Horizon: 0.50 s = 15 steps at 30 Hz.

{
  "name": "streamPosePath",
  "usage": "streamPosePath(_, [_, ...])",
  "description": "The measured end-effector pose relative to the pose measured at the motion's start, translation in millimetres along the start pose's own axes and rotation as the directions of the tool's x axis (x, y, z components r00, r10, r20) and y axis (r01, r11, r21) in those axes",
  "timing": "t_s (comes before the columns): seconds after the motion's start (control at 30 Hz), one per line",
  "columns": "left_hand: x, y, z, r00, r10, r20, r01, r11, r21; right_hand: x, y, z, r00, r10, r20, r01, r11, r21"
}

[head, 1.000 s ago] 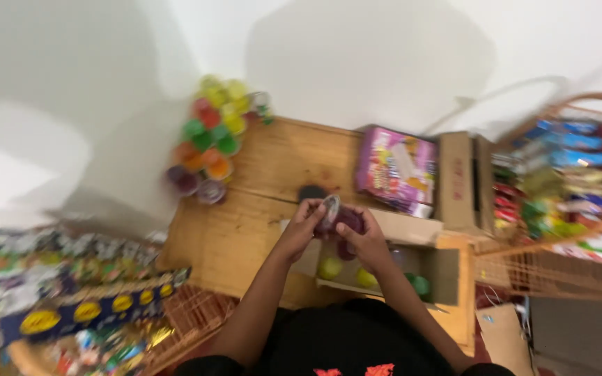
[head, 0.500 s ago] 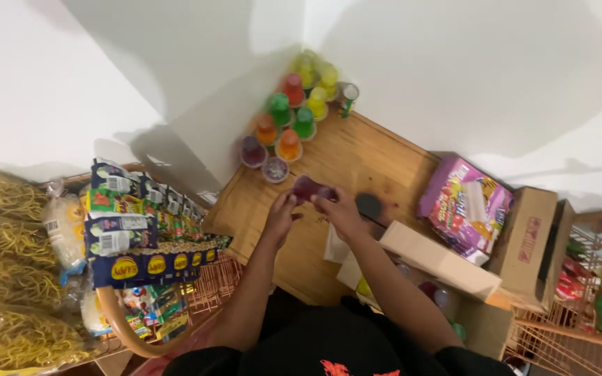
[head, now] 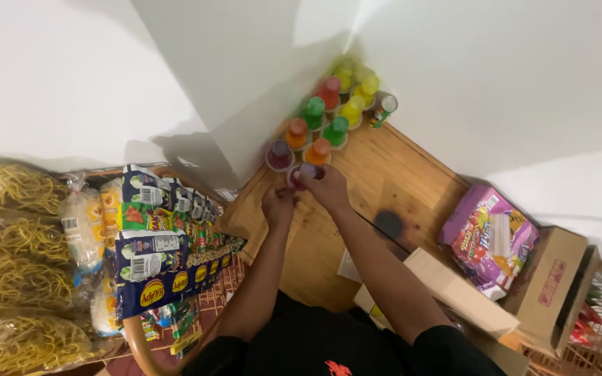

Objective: Sort small plastic food containers and snacks into cardboard boxes on a table.

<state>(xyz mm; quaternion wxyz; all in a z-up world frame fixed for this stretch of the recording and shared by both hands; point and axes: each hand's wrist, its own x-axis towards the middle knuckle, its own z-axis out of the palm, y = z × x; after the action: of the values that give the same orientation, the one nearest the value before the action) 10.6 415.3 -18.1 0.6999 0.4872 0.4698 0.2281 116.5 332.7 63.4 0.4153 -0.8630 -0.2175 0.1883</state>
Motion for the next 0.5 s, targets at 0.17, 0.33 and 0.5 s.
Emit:
streamPosePath(0.17, [6.0, 1.4, -0.6, 0.999, -0.020, -0.034, 0.023, 0.995, 0.099, 4.9, 3.1, 5.5, 0.994, 0.054, 0.098, -0.070, 0.982, 0.175])
streamPosePath(0.33, [12.9, -17.0, -3.1, 0.998, 0.032, 0.059, -0.036, 0.997, 0.070, 5.7, 38.0, 22.5, 0.978, 0.030, 0.208, -0.158, 0.755, 0.636])
streamPosePath(0.5, [0.1, -17.4, 0.3, 0.994, -0.073, 0.085, 0.067, 0.995, 0.075, -35.3, 21.6, -10.4, 0.958, 0.118, 0.261, -0.251, 0.785, 0.566])
